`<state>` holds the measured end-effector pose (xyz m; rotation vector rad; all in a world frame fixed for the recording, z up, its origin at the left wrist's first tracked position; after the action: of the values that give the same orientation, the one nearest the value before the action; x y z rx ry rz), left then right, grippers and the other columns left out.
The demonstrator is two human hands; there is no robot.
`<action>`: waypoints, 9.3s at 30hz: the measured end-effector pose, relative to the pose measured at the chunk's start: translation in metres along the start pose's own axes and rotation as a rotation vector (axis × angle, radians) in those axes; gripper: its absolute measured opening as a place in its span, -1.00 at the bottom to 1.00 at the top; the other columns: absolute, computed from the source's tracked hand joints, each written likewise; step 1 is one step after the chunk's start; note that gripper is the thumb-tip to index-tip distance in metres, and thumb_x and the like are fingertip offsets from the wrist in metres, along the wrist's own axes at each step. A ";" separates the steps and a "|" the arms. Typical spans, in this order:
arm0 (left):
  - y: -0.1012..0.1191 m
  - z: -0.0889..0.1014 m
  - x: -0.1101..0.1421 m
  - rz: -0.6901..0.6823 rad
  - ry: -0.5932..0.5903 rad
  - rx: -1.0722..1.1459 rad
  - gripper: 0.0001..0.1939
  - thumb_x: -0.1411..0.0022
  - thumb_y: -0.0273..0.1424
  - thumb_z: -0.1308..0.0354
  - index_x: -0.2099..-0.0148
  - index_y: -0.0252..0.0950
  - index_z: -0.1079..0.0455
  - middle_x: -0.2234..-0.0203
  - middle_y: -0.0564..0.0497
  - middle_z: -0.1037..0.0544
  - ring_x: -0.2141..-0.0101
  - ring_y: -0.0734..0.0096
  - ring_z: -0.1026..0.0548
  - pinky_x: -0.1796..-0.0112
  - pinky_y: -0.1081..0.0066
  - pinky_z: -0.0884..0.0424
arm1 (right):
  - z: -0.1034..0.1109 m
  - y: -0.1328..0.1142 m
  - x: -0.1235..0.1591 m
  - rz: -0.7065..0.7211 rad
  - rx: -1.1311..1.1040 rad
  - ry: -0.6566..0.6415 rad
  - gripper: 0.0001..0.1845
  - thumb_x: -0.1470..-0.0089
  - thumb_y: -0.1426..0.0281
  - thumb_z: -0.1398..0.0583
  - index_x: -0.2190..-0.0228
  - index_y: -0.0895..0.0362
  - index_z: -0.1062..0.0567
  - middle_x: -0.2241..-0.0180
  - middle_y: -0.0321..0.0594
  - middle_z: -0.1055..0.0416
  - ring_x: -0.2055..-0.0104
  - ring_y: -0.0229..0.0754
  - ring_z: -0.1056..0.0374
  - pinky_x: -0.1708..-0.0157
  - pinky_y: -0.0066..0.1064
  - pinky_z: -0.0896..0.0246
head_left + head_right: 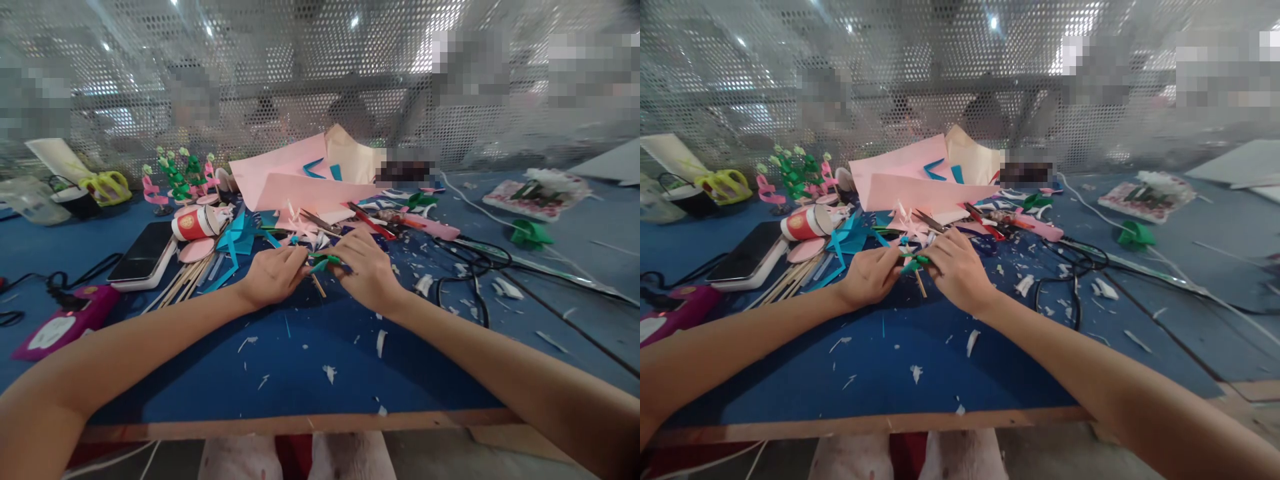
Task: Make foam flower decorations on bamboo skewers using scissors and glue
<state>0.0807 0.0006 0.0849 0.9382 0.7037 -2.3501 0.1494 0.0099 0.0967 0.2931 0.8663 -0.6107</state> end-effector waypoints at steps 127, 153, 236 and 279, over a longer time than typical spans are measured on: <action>0.002 -0.005 0.003 0.012 -0.040 0.173 -0.69 -0.28 -0.36 0.34 0.35 -0.38 -0.16 0.64 0.03 -0.35 0.65 0.51 -0.29 0.64 0.52 -0.18 | 0.012 -0.011 0.001 -0.019 0.062 0.109 -0.86 0.04 0.56 -0.08 0.54 0.12 -0.35 0.58 -0.22 -0.31 0.47 -0.20 -0.15 0.44 -0.38 -0.14; 0.019 -0.001 -0.001 -0.117 0.002 0.044 -0.79 -0.21 -0.52 0.28 0.43 -0.33 -0.11 0.71 0.05 -0.31 0.67 0.51 -0.26 0.65 0.49 -0.15 | -0.001 0.011 0.009 -0.383 -0.161 0.027 -0.75 0.12 0.52 -0.07 0.68 0.10 -0.09 0.66 -0.36 -0.10 0.57 -0.31 -0.07 0.58 -0.48 0.04; -0.008 -0.007 0.005 0.100 -0.028 0.236 -0.76 -0.28 -0.43 0.32 0.37 -0.32 -0.11 0.71 0.13 -0.28 0.71 0.58 -0.21 0.66 0.55 -0.10 | 0.007 0.000 0.005 -0.196 0.002 0.067 -0.79 0.08 0.56 -0.08 0.65 0.11 -0.23 0.64 -0.28 -0.24 0.50 -0.23 -0.15 0.48 -0.43 -0.06; 0.035 0.024 -0.002 -0.182 0.174 -0.290 -0.86 -0.14 -0.54 0.07 0.47 -0.29 -0.15 0.63 0.06 -0.32 0.57 0.46 -0.25 0.54 0.41 -0.08 | -0.019 0.017 0.015 -0.547 -0.425 -0.138 -0.79 0.15 0.41 -0.10 0.70 0.16 -0.20 0.66 -0.36 -0.11 0.58 -0.37 -0.05 0.59 -0.52 0.04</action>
<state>0.0928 -0.0398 0.0914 0.9891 1.2090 -2.2520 0.1555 0.0269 0.0729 -0.3822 0.9216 -0.9174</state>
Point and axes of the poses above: each hand's wrist, its own x-axis away from the middle knuckle, its own z-axis out of the back of the hand, y = z × x, the point moved 10 cm from there along -x, towards the middle knuckle
